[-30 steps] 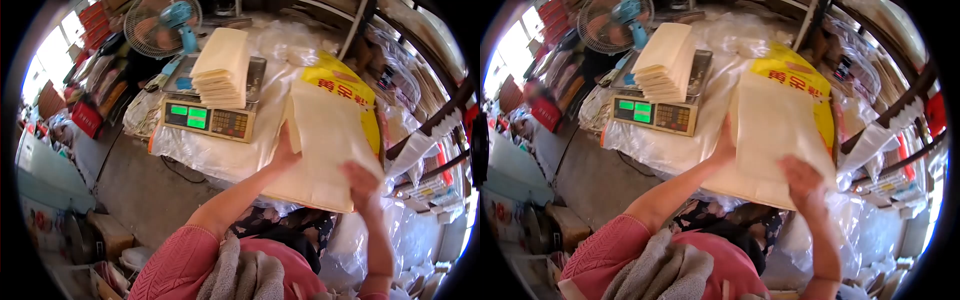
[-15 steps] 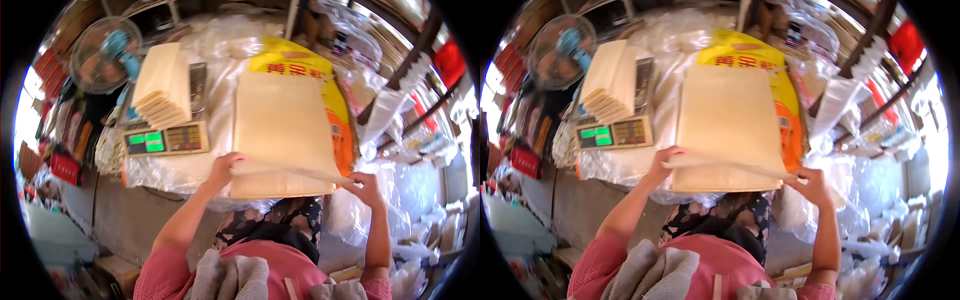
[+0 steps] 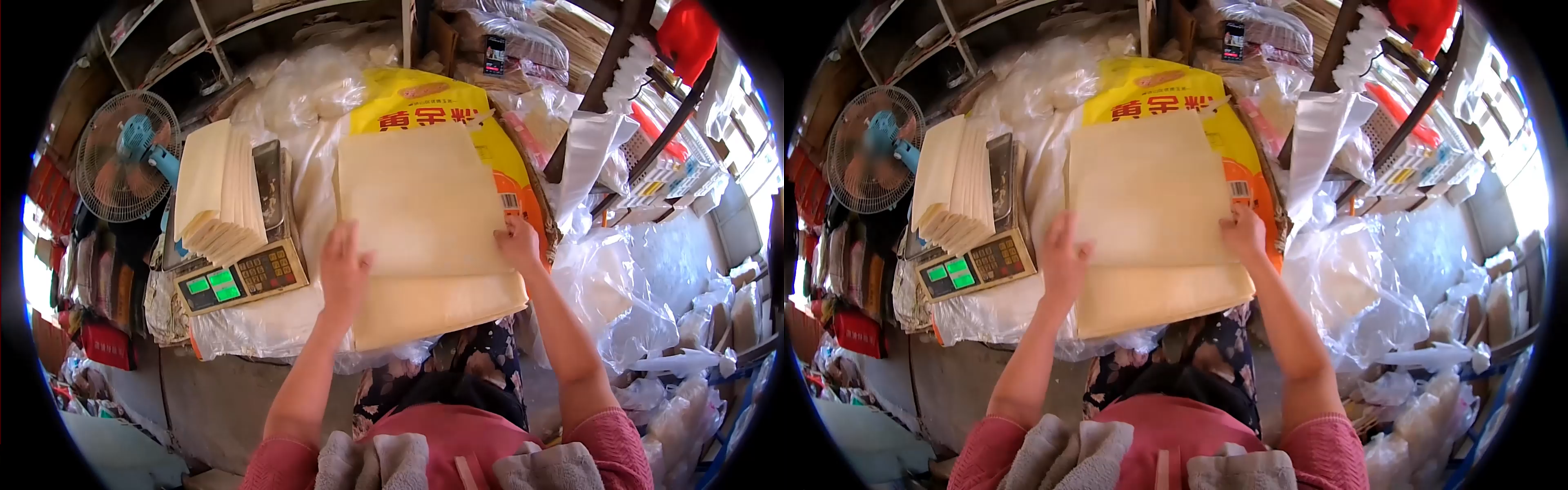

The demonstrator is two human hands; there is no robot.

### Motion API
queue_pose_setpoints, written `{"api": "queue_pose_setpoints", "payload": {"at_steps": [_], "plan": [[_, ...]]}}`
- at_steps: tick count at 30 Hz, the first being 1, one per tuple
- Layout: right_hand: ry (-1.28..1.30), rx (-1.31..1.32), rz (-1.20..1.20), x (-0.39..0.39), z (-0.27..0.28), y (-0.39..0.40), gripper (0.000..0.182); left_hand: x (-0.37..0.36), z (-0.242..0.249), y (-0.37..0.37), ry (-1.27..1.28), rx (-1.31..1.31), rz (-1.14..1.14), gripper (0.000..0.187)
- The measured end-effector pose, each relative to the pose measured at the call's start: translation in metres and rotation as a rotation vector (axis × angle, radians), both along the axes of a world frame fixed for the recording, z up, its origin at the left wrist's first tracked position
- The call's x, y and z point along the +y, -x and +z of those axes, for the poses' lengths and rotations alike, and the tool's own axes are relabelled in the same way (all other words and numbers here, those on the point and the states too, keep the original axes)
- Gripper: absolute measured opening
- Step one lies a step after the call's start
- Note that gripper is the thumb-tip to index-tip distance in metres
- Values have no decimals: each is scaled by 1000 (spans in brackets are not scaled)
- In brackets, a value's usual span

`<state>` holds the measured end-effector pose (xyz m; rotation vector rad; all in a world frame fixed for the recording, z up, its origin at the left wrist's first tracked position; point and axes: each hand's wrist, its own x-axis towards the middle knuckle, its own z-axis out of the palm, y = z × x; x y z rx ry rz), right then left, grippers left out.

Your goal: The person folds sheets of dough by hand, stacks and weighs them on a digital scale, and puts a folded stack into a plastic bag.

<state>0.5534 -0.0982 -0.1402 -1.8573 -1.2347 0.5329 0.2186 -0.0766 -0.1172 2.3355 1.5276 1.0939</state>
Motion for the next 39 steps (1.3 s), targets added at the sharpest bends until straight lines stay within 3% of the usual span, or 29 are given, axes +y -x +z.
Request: {"api": "queue_pose_setpoints", "payload": {"at_steps": [1, 4, 5, 8, 11, 14, 17, 18, 20, 22, 23, 25, 26, 28, 31, 32, 33, 35, 36, 39], "plan": [[27, -112, -40, 2, -3, 0, 36, -2, -3, -2, -94, 183, -72, 55], [120, -86, -26, 2, 0, -1, 43, -21, -17, -10, 193, 361, -181, 61], [157, -79, -17, 1, 6, 1, 45, -23, -20, -10, 190, 365, -180, 61], [171, -442, -21, -16, 42, 29, 53, -24, -26, -9, 195, 377, -184, 62], [-205, -723, 182, -22, 26, 47, 55, -23, -36, -6, 146, 374, -204, 60], [-81, -817, 345, -34, -11, 63, 51, -25, -27, -3, 147, 381, -224, 56], [-117, -787, 314, -36, -21, 66, 50, -11, -32, 19, 135, 423, -338, 49], [-59, -760, 326, -37, -16, 68, 49, -10, -26, 24, -29, 347, -328, 35], [51, -706, 347, -37, 7, 74, 48, -4, -25, 39, -54, 315, -315, 28], [-141, -551, 489, -40, 26, 99, 46, -2, -14, 41, -94, 273, -315, 19], [-235, -472, 555, -41, 37, 113, 45, -7, -1, 37, -105, 240, -348, 21], [-101, -575, 638, -38, 64, 138, 44, -20, 25, 22, -123, 174, -415, 26], [-33, -625, 683, -37, 75, 143, 44, -22, 32, 16, -200, 82, -348, 32], [-235, -588, 625, -32, 87, 141, 45, -24, 41, 9, -348, -100, -205, 46], [-598, -579, 659, -40, 118, 129, 38, -12, 18, 21, 46, -691, 113, 70], [-674, -604, 694, -46, 124, 122, 35, -6, -2, 32, 191, -790, 18, 82], [-748, -625, 732, -52, 124, 116, 33, -7, -17, 33, 191, -805, -33, 83], [-577, -523, 722, -63, 88, 99, 36, -18, -40, 39, 197, -833, -123, 85], [-474, -388, 734, -68, 67, 86, 34, -33, -23, 35, 78, -708, -191, 73], [-130, 103, 680, -79, 9, 57, 28, -33, -34, 64, 65, 22, -629, 54]]}}
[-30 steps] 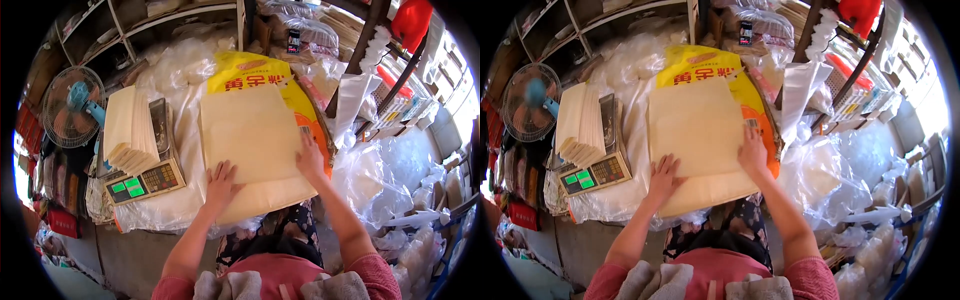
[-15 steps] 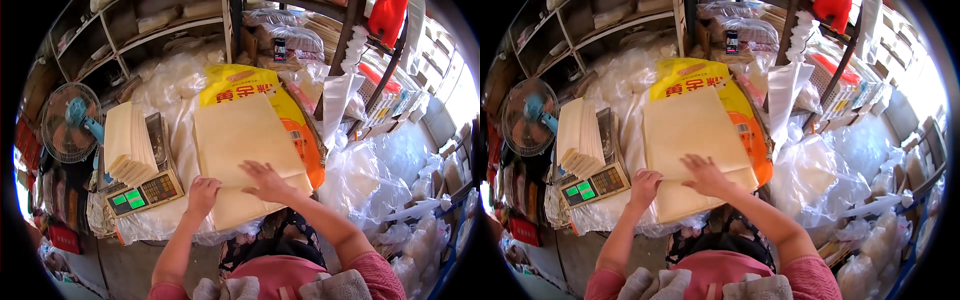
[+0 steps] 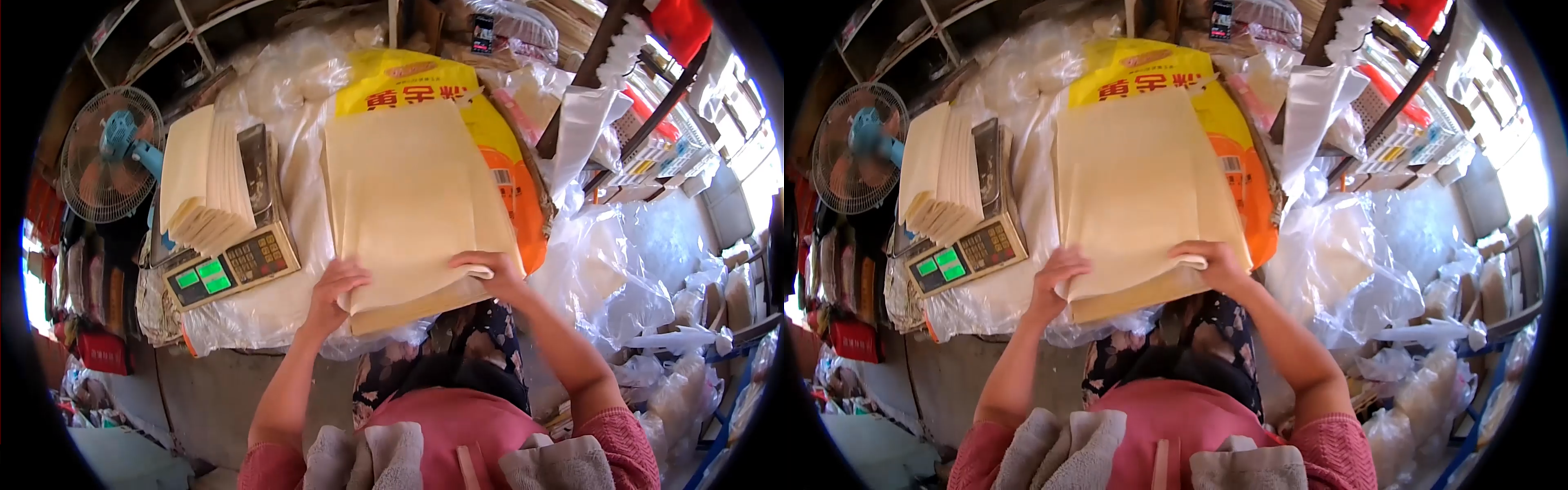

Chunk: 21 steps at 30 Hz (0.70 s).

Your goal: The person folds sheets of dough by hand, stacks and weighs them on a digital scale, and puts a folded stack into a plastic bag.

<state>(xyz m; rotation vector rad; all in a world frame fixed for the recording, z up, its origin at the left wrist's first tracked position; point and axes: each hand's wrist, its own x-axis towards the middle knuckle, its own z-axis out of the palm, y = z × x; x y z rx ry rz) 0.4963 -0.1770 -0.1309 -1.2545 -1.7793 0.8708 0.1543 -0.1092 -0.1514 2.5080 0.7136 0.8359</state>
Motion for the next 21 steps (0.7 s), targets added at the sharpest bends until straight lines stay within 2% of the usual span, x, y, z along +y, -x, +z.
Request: {"api": "queue_pose_setpoints", "payload": {"at_steps": [1, 4, 5, 8, 9, 11, 12, 14, 15, 18, 19, 21], "plan": [[44, 31, -80, 1, -5, -3, 16, -6, 5, -10, 226, -136, 91, 36], [385, 263, -274, 12, -7, -10, 14, -10, 37, -36, 779, -335, 636, 40], [387, 111, -323, 16, -4, -9, 16, 1, 30, -37, 878, -469, 521, 48], [377, -352, -466, 29, 19, 2, 28, 9, 27, -55, 380, -45, 746, 56], [409, -360, -460, 32, 20, 2, 33, 12, 19, -57, 110, 44, 678, 63], [470, -375, -454, 40, 18, 1, 45, 11, 7, -59, -24, 232, 517, 66], [341, -407, -486, 38, 15, 4, 52, 9, 9, -62, -94, 323, 433, 68], [68, -472, -551, 36, 13, 12, 67, 8, 13, -65, -153, 385, 417, 73], [73, -506, -437, 39, 26, 13, 89, 11, 14, -64, -155, 406, 400, 73], [-120, -705, -138, 40, 36, 18, 92, 21, 11, -59, -195, 403, 344, 67], [22, -763, -50, 40, 33, 16, 93, 27, 7, -55, -221, 405, 323, 64], [-41, -845, 30, 43, 29, 6, 89, 39, 0, -43, -211, 351, 280, 56]]}}
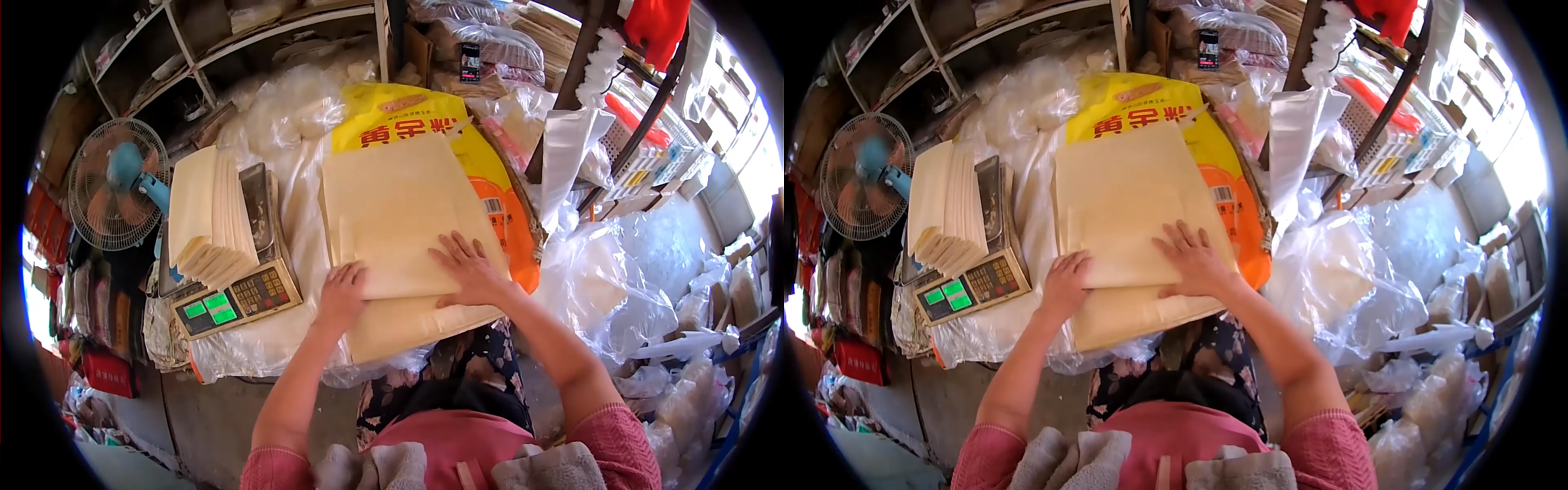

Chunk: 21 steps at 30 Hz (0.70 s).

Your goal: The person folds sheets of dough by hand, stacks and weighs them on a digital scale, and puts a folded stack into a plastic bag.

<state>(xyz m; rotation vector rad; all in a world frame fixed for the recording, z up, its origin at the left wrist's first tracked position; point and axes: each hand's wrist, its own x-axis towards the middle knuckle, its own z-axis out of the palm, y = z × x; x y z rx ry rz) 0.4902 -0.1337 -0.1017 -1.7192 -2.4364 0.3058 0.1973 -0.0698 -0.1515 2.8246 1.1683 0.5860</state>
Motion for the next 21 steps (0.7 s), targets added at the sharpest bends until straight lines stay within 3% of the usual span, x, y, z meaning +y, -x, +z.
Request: {"api": "queue_pose_setpoints", "payload": {"at_steps": [2, 4, 5, 7, 8, 11, 12, 15, 16, 18, 21], "plan": [[-23, 4, 111, 3, -3, -15, 83, 14, -4, 15, 65, -117, -45, 47], [-44, 98, 230, 2, -5, -35, 76, 11, 22, 26, 318, -115, 12, 41], [62, 233, 141, -1, -4, -42, 71, 10, 35, 28, 444, -112, 40, 38], [268, 499, -42, -8, 6, -46, 60, 5, 40, 20, 768, -610, 185, 36], [136, 848, -256, -10, 4, -32, 40, 1, 40, 14, 928, -860, 257, 35], [103, 538, -593, 14, -12, -26, 37, 20, 42, -15, 555, -567, 580, 37], [31, 501, -611, 19, -9, -21, 40, 30, 24, -20, 494, -550, 590, 46], [95, 496, -678, 36, -8, -16, 40, 40, 8, -44, 9, -227, 344, 56], [-4, 419, -654, 36, -5, -11, 42, 35, 6, -50, 177, -61, 399, 63], [-201, 262, -597, 33, 4, 1, 49, 32, 0, -51, 156, -14, 396, 64], [-398, 74, -239, 37, -4, 6, 52, 32, -5, -53, 159, 7, 406, 64]]}}
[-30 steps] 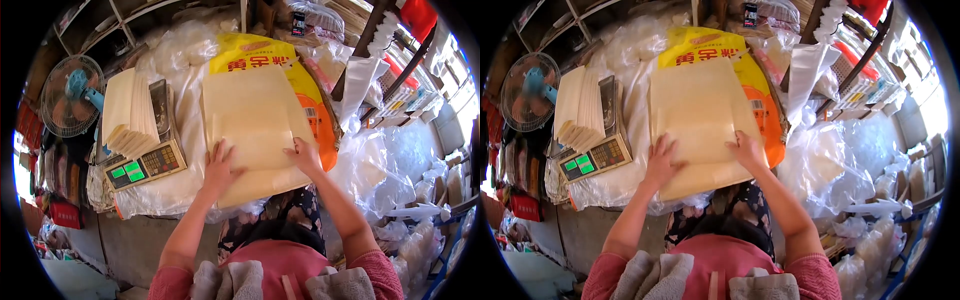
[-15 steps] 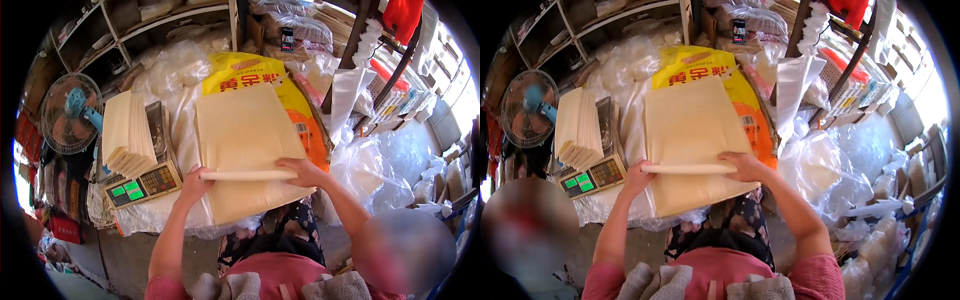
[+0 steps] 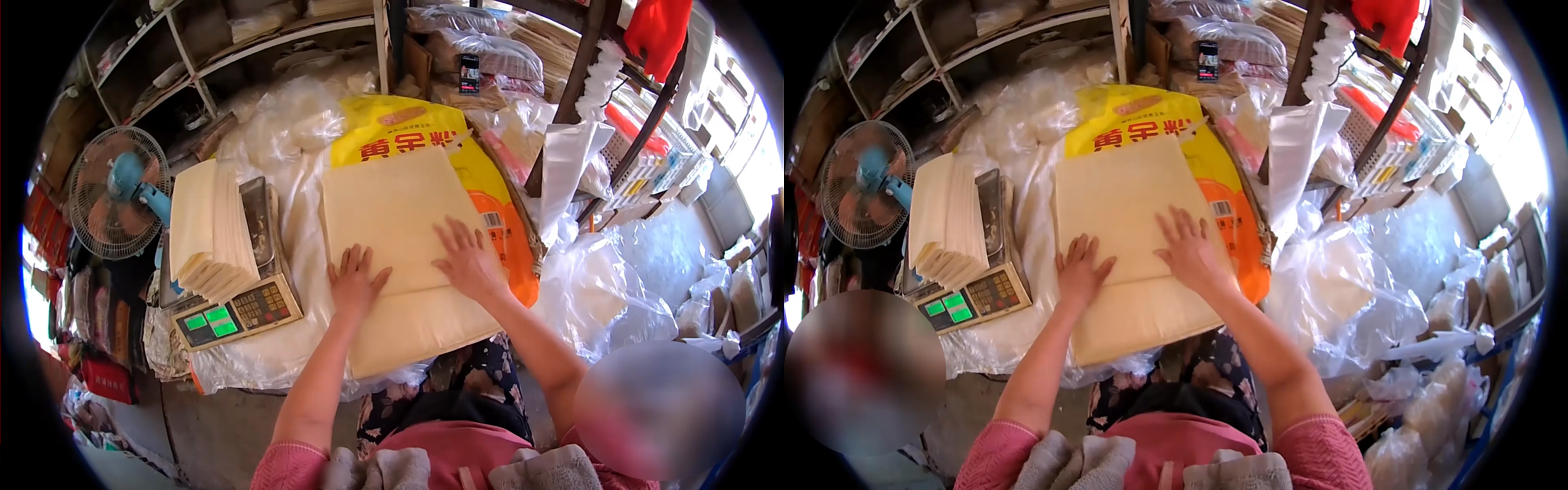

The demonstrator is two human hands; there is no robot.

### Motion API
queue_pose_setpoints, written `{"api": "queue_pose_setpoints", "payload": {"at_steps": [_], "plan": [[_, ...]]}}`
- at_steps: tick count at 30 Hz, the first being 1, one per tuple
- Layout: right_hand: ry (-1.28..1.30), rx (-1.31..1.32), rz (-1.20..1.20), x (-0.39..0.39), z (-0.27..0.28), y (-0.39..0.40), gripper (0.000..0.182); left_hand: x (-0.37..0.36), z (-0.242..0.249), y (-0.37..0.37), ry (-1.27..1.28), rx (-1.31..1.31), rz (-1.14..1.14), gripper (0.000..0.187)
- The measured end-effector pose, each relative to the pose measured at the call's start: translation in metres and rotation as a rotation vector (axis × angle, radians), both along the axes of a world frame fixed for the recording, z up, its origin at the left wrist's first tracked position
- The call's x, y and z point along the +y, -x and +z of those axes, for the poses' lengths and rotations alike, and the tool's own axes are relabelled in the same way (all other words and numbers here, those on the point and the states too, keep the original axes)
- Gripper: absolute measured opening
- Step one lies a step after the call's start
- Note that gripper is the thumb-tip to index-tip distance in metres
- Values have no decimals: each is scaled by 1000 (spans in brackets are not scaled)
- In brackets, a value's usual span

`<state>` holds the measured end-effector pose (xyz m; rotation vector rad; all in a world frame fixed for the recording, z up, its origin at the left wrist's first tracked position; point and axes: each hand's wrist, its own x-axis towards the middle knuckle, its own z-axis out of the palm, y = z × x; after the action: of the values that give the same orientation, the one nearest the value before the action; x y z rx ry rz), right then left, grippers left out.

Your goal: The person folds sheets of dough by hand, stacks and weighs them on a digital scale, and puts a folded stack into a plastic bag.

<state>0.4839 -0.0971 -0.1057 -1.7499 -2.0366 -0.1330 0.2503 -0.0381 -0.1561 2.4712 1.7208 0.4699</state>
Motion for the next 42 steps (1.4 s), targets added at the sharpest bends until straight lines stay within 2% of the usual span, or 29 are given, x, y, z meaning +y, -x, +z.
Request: {"api": "queue_pose_setpoints", "payload": {"at_steps": [2, 4, 7, 9, 10, 11, 12, 14, 15, 16, 17, 18, 20, 22, 23, 25, 29, 33, 34, 36, 38, 39, 40, 41, 42], "plan": [[27, -24, 9, 0, -27, 1, 50, -1, 1, 1, 32, -16, 8, 64], [42, -46, -5, -2, -28, 4, 48, -1, 5, 0, 84, -47, 2, 67], [124, -71, -93, -12, -17, 15, 45, -26, 13, -6, -147, -253, 181, 76], [269, -79, -190, -31, -9, 43, 43, -41, -11, -5, 208, -923, 221, 80], [233, -87, -114, -44, -12, 56, 43, -50, -13, -6, 394, -1253, 239, 83], [217, 18, -41, -54, -10, 67, 43, -60, -13, -8, 502, -1504, 83, 77], [202, 122, 47, -60, -10, 77, 43, -69, -6, -6, 531, -1470, 94, 75], [116, 59, 109, -56, -31, 75, 42, -78, 12, 15, 544, -1411, 155, 72], [88, -128, 176, -53, -41, 65, 40, -75, 25, 28, 315, -1198, 97, 69], [81, -3, 122, -48, -56, 61, 42, -70, 42, 46, 246, -1225, 38, 70], [85, 55, 144, -50, -49, 58, 45, -64, 63, 62, 181, -1244, -32, 71], [110, 78, 158, -51, -48, 55, 46, -54, 86, 84, -12, -1125, -47, 74], [111, 91, 179, -52, -47, 55, 46, -38, 151, 123, -46, -1362, -38, 75], [105, 77, 180, -53, -45, 57, 46, -29, 210, 163, -207, -1250, 116, 71], [104, 69, 173, -54, -44, 58, 46, -5, 213, 196, -270, -1226, 65, 69], [91, 76, 178, -55, -45, 58, 46, 8, 234, 228, -48, -1474, 36, 67], [60, 64, 183, -56, -50, 58, 47, 43, 205, 274, 186, -1452, 274, 66], [53, 58, 187, -56, -47, 59, 47, 43, 195, 281, 131, -1440, 263, 62], [52, 53, 189, -55, -46, 59, 47, 43, 193, 287, 36, -1256, 241, 55], [63, 45, 190, -56, -47, 58, 47, 34, 183, 272, -469, -1229, 384, 47], [71, 47, 198, -56, -45, 60, 47, -14, 187, 231, -670, -994, 431, 44], [78, 45, 196, -56, -47, 60, 48, -29, 169, 220, -716, -938, 311, 45], [93, 35, 190, -55, -47, 61, 48, -41, 144, 201, -686, -977, 300, 47], [105, 25, 181, -55, -47, 61, 48, -62, 123, 178, -636, -820, 224, 45], [115, 15, 167, -55, -46, 62, 48, -84, 101, 151, -205, -1119, 245, 44]]}}
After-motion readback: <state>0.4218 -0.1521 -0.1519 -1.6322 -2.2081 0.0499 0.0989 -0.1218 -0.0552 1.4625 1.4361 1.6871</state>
